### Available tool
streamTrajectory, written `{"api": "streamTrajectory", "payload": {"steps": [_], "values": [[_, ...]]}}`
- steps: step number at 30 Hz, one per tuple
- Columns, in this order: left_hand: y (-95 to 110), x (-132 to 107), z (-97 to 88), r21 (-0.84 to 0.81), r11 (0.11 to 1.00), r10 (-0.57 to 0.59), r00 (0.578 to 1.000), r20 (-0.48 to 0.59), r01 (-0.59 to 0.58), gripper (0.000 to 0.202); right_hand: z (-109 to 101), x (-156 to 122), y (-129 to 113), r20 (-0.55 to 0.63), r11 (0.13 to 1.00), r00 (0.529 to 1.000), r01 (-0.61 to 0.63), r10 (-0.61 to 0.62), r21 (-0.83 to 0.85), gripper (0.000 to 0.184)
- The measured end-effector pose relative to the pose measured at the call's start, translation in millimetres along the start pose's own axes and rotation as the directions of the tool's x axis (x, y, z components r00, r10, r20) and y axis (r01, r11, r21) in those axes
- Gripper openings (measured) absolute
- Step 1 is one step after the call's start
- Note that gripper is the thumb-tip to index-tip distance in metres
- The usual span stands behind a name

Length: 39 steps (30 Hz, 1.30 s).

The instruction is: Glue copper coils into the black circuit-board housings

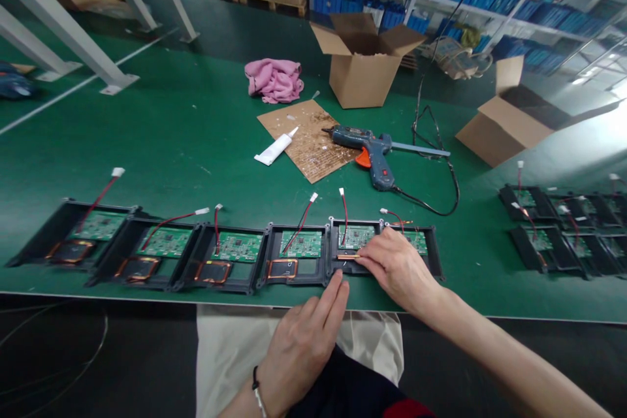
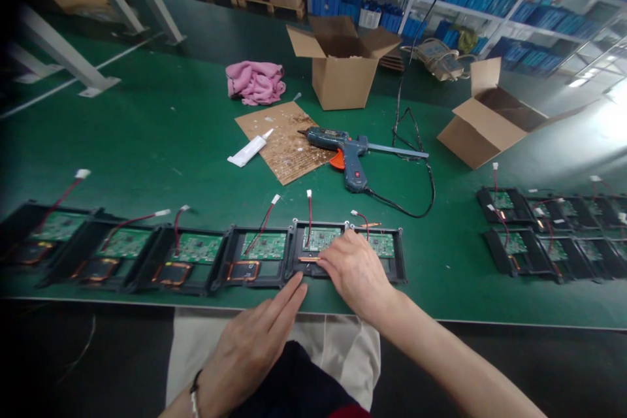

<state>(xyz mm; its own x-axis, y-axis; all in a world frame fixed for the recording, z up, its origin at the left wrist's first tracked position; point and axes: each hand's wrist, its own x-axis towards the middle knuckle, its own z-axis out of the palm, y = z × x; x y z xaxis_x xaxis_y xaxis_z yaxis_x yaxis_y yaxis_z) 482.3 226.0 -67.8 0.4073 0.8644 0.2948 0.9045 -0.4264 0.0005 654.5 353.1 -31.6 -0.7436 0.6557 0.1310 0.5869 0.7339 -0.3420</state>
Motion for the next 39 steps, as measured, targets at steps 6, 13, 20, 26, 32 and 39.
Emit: {"api": "streamTrajectory", "payload": {"steps": [6, 13, 20, 26, 32, 39], "values": [[1, 2, -1.5, -0.005, 1.000, -0.004, 1.000, -0.009, 0.004, 0.047, 0, -1, 0, -0.001, 1.000, 1.000, -0.003, 0.003, -0.025, 0.029], [0, 3, -1.4, -0.033, 0.999, -0.002, 1.000, -0.012, 0.002, 0.046, 3, 1, 0, -0.021, 1.000, 0.999, 0.026, -0.026, -0.018, 0.025], [1, 1, 0.3, -0.034, 0.999, 0.000, 1.000, -0.005, 0.000, 0.046, 4, -3, 4, -0.059, 0.993, 0.997, -0.040, 0.047, 0.115, 0.014], [2, 2, 0.7, -0.021, 1.000, -0.004, 1.000, -0.006, 0.004, 0.045, 5, -3, 1, -0.040, 0.985, 0.997, -0.054, 0.061, 0.166, 0.013], [1, 2, -2.2, -0.023, 1.000, -0.009, 1.000, 0.014, 0.010, 0.046, 0, 3, -2, 0.045, 0.987, 0.997, -0.073, 0.068, 0.143, 0.015], [0, 7, -5.0, -0.043, 0.999, -0.020, 1.000, 0.020, 0.021, 0.039, 2, 10, -7, 0.084, 0.990, 0.988, -0.136, 0.133, 0.033, 0.014]]}}
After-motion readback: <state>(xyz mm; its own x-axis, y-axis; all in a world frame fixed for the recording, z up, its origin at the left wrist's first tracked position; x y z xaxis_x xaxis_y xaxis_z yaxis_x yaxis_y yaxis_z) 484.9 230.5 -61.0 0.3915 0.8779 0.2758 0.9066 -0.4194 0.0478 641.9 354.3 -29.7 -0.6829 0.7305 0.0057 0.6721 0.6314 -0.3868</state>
